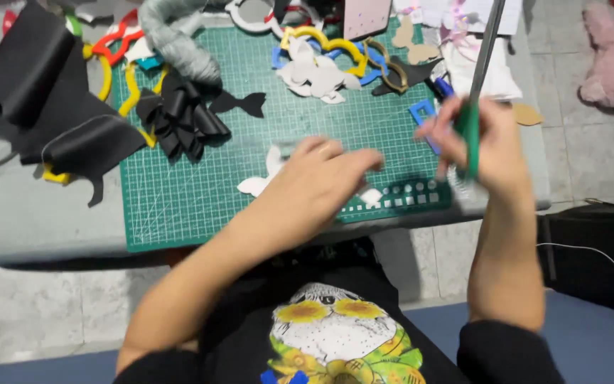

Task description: Cutting out a butterfly shape from a white sheet of material using scissors on a cutting mat

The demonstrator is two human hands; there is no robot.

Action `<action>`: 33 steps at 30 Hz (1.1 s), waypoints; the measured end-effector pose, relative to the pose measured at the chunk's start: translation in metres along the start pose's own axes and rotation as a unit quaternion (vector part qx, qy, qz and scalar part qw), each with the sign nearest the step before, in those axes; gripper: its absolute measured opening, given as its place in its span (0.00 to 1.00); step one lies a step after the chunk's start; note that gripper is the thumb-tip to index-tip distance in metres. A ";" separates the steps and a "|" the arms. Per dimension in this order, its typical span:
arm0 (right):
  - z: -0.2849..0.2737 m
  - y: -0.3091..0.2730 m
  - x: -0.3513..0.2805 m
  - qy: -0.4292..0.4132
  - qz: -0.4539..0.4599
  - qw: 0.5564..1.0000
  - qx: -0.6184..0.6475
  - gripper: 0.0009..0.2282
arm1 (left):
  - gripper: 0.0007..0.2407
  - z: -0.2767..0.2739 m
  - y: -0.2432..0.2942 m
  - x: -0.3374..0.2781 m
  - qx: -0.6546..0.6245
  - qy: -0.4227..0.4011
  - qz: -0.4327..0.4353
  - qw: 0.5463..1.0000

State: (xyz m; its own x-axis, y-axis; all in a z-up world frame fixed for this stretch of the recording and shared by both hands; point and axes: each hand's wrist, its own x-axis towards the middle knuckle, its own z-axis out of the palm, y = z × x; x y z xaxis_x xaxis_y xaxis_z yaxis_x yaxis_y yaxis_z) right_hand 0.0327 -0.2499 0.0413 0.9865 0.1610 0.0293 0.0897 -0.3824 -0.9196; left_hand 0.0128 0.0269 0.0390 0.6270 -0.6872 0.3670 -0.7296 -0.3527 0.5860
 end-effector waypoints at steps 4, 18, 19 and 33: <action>0.042 0.011 -0.058 0.017 0.065 0.992 0.108 0.10 | 0.15 0.015 -0.011 0.029 0.048 -0.033 0.104 0.993; 0.085 0.075 -0.076 0.157 0.006 0.954 0.254 0.15 | 0.06 0.058 -0.013 -0.026 -0.249 0.125 -0.197 0.940; 0.091 0.077 -0.079 0.159 0.007 0.953 0.257 0.15 | 0.06 0.065 -0.010 -0.034 -0.340 0.114 -0.257 0.897; 0.093 0.048 -0.134 -0.062 0.050 0.997 -0.010 0.20 | 0.06 0.070 -0.009 -0.037 -0.439 0.115 -0.354 0.818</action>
State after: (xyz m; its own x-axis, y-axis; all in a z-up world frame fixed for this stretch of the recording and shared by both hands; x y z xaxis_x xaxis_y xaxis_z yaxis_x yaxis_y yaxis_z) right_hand -0.1083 -0.2051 -0.0429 0.9662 0.2321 -0.1121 -0.0044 -0.4199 -0.9075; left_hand -0.0232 0.0103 -0.0303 0.9155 -0.3356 -0.2218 0.2527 0.0508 0.9662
